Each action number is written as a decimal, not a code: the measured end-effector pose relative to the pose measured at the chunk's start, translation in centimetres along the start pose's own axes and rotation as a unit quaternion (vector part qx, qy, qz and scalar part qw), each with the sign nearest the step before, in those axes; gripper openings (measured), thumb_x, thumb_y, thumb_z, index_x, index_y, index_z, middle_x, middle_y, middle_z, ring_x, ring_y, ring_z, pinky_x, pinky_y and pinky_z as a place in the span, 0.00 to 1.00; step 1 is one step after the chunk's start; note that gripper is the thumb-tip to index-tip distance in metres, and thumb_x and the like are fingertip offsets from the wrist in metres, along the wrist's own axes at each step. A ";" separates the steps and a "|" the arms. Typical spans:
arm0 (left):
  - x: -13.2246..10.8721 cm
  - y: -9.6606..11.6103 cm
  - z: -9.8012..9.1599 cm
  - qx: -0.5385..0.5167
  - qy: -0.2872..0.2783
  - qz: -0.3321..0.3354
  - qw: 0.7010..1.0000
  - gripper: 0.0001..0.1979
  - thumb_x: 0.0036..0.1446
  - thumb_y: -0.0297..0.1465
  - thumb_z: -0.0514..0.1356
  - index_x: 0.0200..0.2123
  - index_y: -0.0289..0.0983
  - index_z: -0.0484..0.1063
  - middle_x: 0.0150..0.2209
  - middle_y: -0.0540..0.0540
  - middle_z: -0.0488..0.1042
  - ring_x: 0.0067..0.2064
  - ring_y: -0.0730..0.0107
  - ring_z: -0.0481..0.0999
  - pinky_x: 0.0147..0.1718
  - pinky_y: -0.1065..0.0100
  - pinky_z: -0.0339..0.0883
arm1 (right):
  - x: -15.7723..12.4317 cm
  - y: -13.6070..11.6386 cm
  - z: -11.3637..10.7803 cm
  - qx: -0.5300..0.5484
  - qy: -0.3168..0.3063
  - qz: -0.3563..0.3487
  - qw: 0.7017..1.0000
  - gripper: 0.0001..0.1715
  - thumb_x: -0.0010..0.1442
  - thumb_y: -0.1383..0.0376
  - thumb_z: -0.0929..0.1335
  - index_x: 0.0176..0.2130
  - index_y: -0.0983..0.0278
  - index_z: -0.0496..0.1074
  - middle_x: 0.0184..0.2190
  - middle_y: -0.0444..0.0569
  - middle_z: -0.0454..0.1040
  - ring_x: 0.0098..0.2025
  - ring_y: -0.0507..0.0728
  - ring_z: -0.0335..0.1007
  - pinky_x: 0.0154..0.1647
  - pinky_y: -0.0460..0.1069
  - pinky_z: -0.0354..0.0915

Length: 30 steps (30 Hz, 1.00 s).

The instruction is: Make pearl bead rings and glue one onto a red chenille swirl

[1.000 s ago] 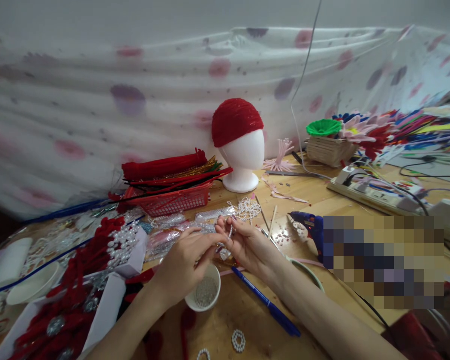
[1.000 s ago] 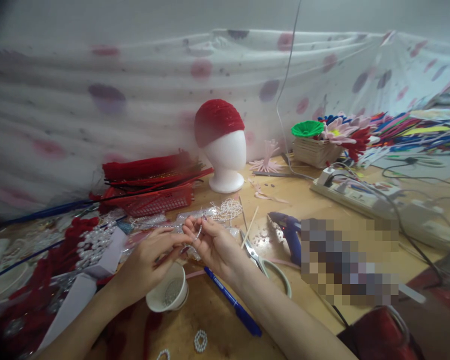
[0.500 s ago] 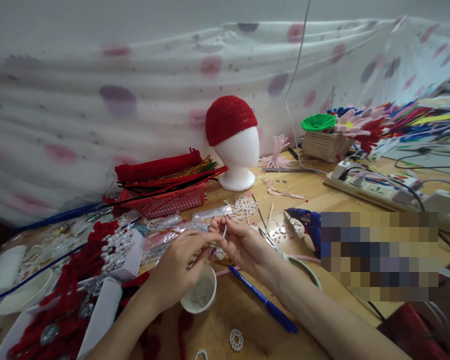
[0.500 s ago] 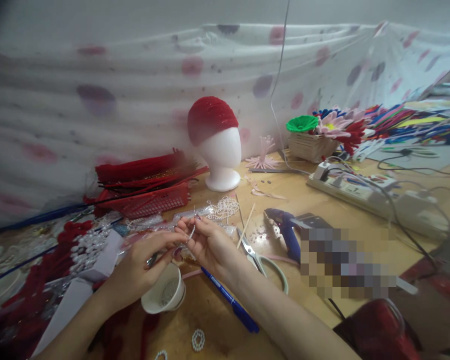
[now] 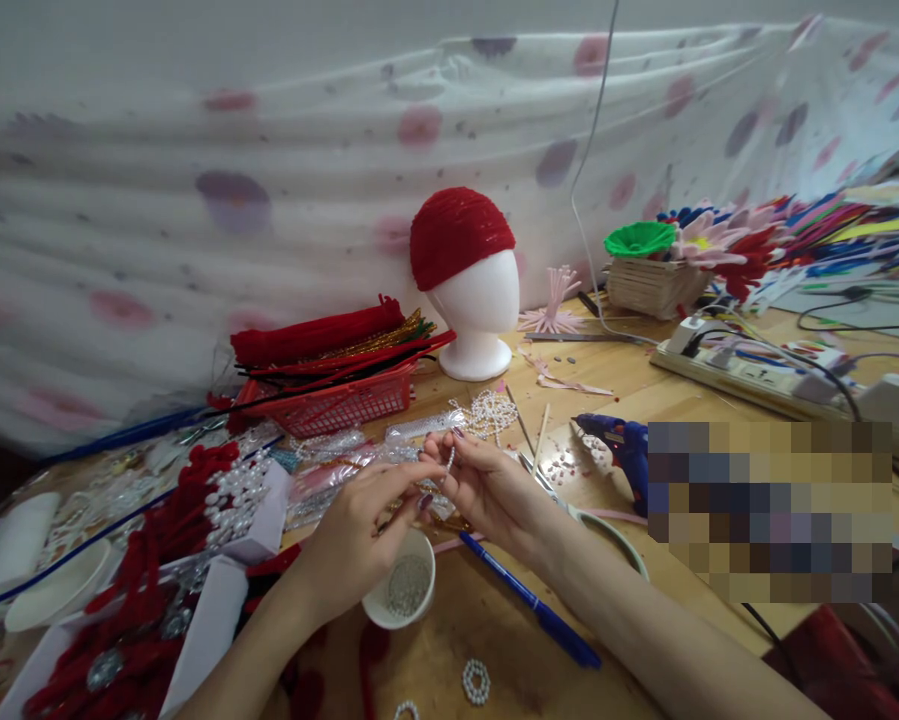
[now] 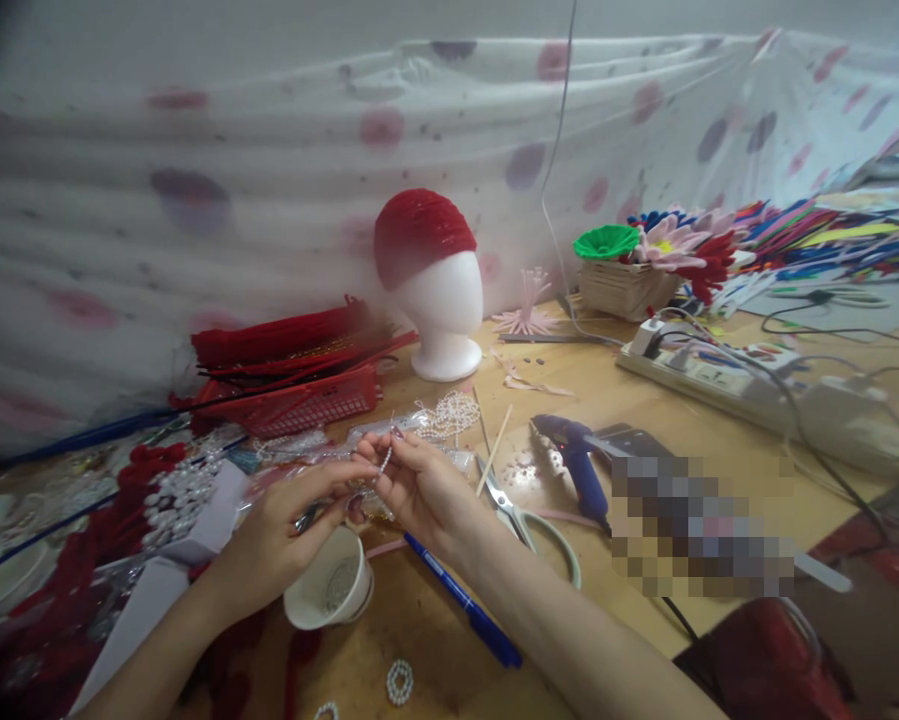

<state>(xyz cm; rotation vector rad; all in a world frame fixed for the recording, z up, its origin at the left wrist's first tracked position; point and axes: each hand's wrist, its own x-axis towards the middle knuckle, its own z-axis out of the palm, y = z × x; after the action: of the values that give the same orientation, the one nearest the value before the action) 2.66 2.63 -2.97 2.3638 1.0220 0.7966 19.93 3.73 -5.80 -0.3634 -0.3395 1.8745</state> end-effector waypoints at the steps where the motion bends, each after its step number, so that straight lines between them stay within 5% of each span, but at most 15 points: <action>1: 0.0 0.0 0.0 0.000 -0.001 0.000 1.000 0.15 0.61 0.24 0.53 0.48 0.42 0.73 0.37 0.48 0.78 0.42 0.65 0.78 0.44 0.62 0.71 | 0.0 0.0 0.0 0.001 0.002 0.000 1.000 0.04 0.58 0.74 0.72 0.32 0.70 0.73 0.33 0.50 0.78 0.35 0.49 0.77 0.38 0.41 0.74; 30: 0.0 -0.2 -0.1 0.010 -0.024 -0.006 1.000 0.20 0.60 0.23 0.52 0.53 0.44 0.71 0.37 0.51 0.80 0.41 0.65 0.77 0.44 0.61 0.68 | 0.3 0.0 -0.4 -0.004 0.022 0.001 1.000 0.06 0.61 0.75 0.69 0.31 0.70 0.73 0.32 0.50 0.79 0.35 0.49 0.78 0.40 0.42 0.75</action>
<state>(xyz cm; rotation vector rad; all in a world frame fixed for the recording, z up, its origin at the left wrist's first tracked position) 2.47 2.72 -2.98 2.3809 1.0279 0.7257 19.99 4.08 -6.17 -0.4111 -0.3175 1.8645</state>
